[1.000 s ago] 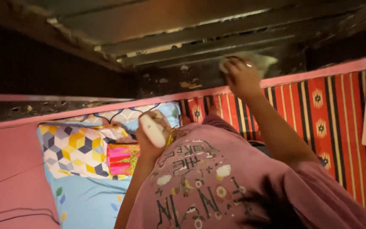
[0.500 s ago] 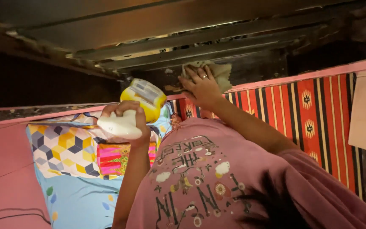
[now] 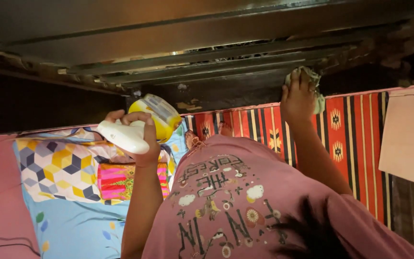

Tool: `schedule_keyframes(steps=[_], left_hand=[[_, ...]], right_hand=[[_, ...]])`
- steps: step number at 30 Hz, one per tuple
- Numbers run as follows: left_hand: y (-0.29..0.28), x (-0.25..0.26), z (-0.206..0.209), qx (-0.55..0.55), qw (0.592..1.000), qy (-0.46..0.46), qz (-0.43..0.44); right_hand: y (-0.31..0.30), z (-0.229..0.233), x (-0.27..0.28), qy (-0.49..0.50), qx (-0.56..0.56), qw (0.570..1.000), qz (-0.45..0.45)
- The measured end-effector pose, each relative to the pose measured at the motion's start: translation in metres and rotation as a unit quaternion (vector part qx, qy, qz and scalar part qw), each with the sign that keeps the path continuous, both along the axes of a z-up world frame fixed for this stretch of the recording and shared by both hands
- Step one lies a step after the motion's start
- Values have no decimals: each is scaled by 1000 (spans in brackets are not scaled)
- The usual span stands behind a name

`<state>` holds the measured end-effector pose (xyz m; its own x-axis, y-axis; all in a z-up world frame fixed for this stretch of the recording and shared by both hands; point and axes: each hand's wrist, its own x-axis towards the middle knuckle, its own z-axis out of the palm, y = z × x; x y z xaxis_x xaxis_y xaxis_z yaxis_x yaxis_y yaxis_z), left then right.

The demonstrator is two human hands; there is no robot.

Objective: The person sprays a cleaning solution onto a glass window and wipes it with a cloth. They repeatedly spray and wipe different sections of the glass and the window frame to remove dirt.

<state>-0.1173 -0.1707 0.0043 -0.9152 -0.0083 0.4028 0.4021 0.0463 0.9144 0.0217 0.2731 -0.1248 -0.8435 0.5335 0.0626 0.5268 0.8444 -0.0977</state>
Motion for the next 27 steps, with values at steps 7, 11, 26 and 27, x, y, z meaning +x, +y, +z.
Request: schedule_keyframes(steps=[7,11,26,27], left_hand=[[-6,14,-34,60,998,1,-12],[-13,34,-54,84,996,8,-5],[-13,44,10,67,991,79,89],[-17,42,11,66,990,81,95]], right_hand=[[-19,28,-13,-73,-20,996,-41],[13,-16,-8,23,12,999,-40],[-233,26,-126,3,-65,870,488],[-237,25,-127,45,-54,873,483]])
